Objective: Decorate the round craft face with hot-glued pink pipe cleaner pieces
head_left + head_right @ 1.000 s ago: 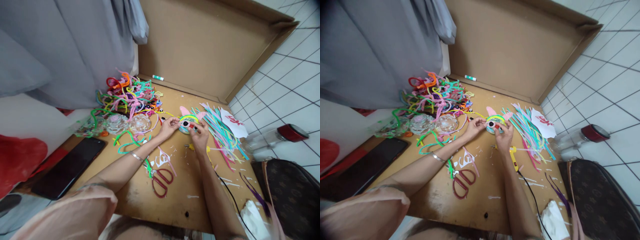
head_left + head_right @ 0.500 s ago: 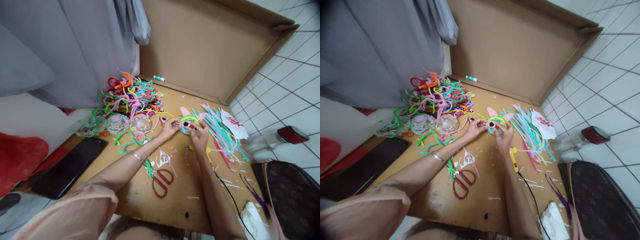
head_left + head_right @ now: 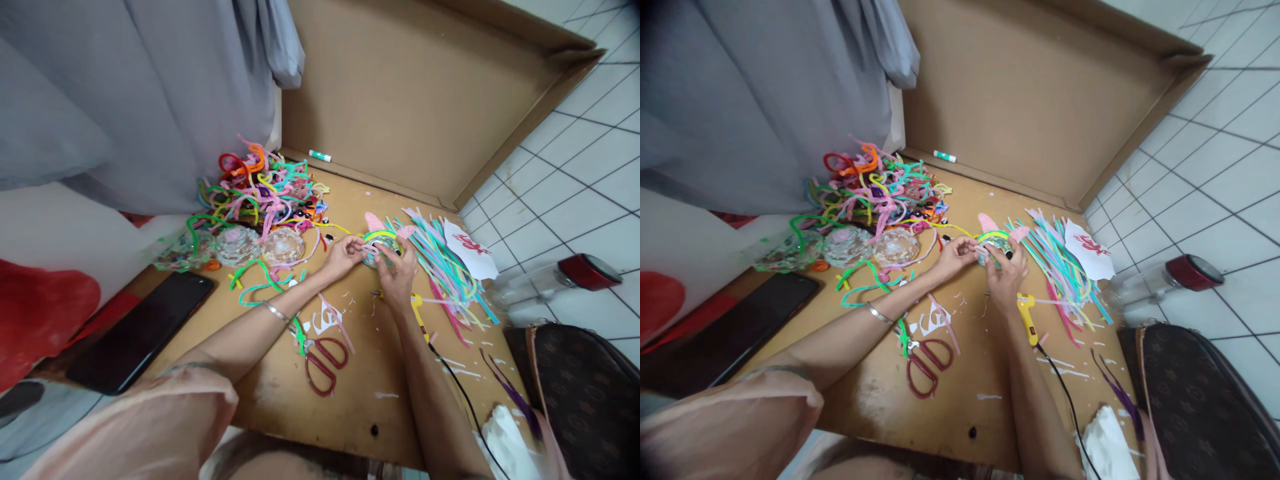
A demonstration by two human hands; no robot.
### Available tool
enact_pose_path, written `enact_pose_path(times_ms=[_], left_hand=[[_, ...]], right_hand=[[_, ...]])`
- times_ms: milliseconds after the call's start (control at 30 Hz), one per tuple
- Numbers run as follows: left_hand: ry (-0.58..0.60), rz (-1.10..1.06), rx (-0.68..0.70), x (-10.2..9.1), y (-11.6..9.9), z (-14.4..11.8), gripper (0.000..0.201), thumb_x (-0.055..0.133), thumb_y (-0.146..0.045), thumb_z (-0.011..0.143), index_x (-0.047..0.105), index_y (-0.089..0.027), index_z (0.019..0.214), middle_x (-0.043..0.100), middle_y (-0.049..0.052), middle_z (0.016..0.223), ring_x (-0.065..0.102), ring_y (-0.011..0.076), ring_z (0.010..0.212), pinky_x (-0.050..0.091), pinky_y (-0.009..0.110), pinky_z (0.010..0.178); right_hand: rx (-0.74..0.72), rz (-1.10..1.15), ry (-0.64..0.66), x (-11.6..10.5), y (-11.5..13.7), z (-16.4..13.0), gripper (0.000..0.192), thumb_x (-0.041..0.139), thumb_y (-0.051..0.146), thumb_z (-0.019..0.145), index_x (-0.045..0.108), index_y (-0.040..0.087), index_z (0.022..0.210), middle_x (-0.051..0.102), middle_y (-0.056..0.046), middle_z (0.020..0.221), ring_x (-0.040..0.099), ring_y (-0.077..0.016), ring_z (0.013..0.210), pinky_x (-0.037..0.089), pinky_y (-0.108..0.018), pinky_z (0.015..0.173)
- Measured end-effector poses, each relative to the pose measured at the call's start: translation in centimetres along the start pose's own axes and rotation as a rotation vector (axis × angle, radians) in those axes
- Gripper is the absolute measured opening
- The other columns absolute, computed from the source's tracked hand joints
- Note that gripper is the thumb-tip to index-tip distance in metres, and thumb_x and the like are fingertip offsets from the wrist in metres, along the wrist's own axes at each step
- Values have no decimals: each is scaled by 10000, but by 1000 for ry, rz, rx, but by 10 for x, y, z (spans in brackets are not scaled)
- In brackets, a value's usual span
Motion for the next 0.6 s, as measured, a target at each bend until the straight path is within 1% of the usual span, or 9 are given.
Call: enact_pose_path(times_ms=[133, 333, 500, 600], left_hand=[[10, -16, -7, 1, -1, 0, 317, 816, -198, 624, 629, -138, 873, 617, -14, 767, 566, 86, 677, 457, 223, 690], [33, -18, 26, 1, -2, -1, 276, 811, -282, 643, 648, -137, 813, 625, -14, 722, 558, 93, 669, 444, 224, 689], [35, 18, 82, -1, 1, 0, 301, 811, -370, 636, 665, -140, 765, 641, 0, 715, 567, 110, 675, 446, 238, 685], [13, 60, 109, -3, 1, 0, 320, 818, -399, 621, 681, -140, 753, 648, 9, 733, 570, 113, 678, 444, 240, 675]], right_hand=[[-19, -17, -14, 0, 0, 0, 258, 575, 381, 872, 736, 326, 1065, 516, -80, 1315, 468, -300, 1228, 360, -529, 1023], [-54, -52, -7, -3, 3, 0, 244, 593, 333, 868, 738, 317, 1063, 529, -75, 1297, 479, -286, 1223, 375, -494, 1021], [-84, -71, -22, -6, 8, -1, 191, 615, 343, 866, 757, 303, 987, 567, -75, 1261, 497, -292, 1210, 366, -501, 1011], [-87, -57, -35, -8, 11, -1, 167, 622, 350, 862, 763, 280, 917, 601, -78, 1187, 527, -282, 1158, 380, -488, 989]])
Point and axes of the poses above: each hand's wrist, its own z-axis towards the middle knuckle, its own x-axis out of the palm, y = z × x, the point moved 1 cm from there along z, towards the middle knuckle
